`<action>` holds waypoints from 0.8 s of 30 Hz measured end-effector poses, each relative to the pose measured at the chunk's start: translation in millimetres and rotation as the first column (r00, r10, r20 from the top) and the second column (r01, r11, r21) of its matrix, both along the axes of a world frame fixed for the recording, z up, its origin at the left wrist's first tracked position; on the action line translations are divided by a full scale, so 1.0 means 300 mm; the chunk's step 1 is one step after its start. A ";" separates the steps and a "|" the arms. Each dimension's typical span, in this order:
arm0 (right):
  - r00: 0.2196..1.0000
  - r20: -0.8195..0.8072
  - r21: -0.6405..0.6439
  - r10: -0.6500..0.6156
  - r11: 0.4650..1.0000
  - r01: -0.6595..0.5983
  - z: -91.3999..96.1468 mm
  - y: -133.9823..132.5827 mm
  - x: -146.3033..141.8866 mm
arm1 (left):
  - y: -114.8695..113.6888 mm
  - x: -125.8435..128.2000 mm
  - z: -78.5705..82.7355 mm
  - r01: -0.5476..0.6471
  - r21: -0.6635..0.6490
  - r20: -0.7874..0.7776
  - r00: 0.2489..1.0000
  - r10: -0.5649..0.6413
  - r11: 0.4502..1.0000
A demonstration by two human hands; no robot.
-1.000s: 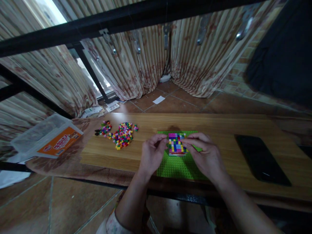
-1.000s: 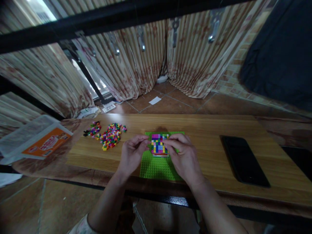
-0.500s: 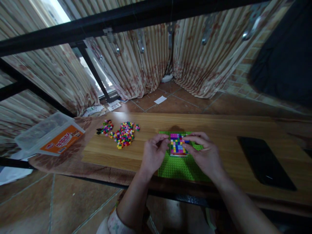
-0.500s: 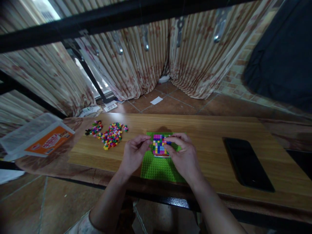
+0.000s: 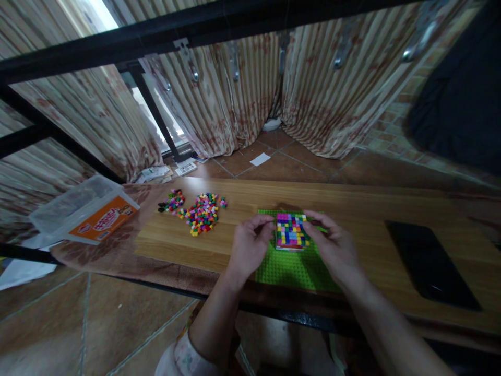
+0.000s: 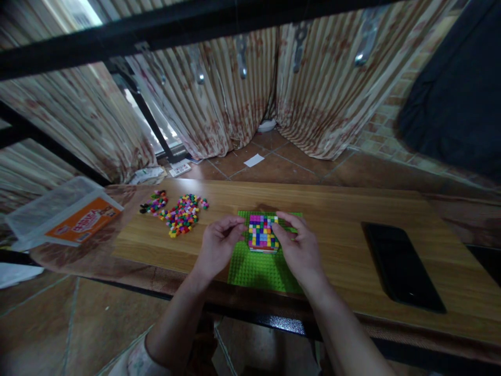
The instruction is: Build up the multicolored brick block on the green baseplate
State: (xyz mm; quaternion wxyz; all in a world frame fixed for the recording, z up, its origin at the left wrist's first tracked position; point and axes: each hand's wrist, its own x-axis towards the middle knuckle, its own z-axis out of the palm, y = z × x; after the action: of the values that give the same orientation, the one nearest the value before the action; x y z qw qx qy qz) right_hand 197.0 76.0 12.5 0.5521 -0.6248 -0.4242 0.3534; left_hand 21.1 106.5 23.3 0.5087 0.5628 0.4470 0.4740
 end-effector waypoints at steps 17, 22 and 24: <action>0.995 -0.091 0.004 -0.048 0.999 0.049 0.008 0.009 -0.043 | 0.002 -0.005 -0.003 0.014 -0.014 -0.067 0.998 -0.015 1.000; 0.997 -0.079 -0.022 -0.016 1.000 0.015 -0.005 0.002 -0.035 | 0.044 -0.053 -0.017 -0.087 0.051 -0.241 0.966 0.097 0.995; 0.995 -0.097 -0.036 -0.025 0.999 0.022 -0.009 0.002 -0.029 | 0.077 -0.095 -0.023 -0.173 0.130 -0.411 0.887 0.212 0.976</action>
State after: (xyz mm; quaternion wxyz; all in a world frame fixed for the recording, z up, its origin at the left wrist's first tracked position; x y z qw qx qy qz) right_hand 188.4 76.5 9.7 0.5651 -0.6214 -0.3832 0.3843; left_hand -7.5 129.6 16.3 0.3248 0.6271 0.5784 0.4084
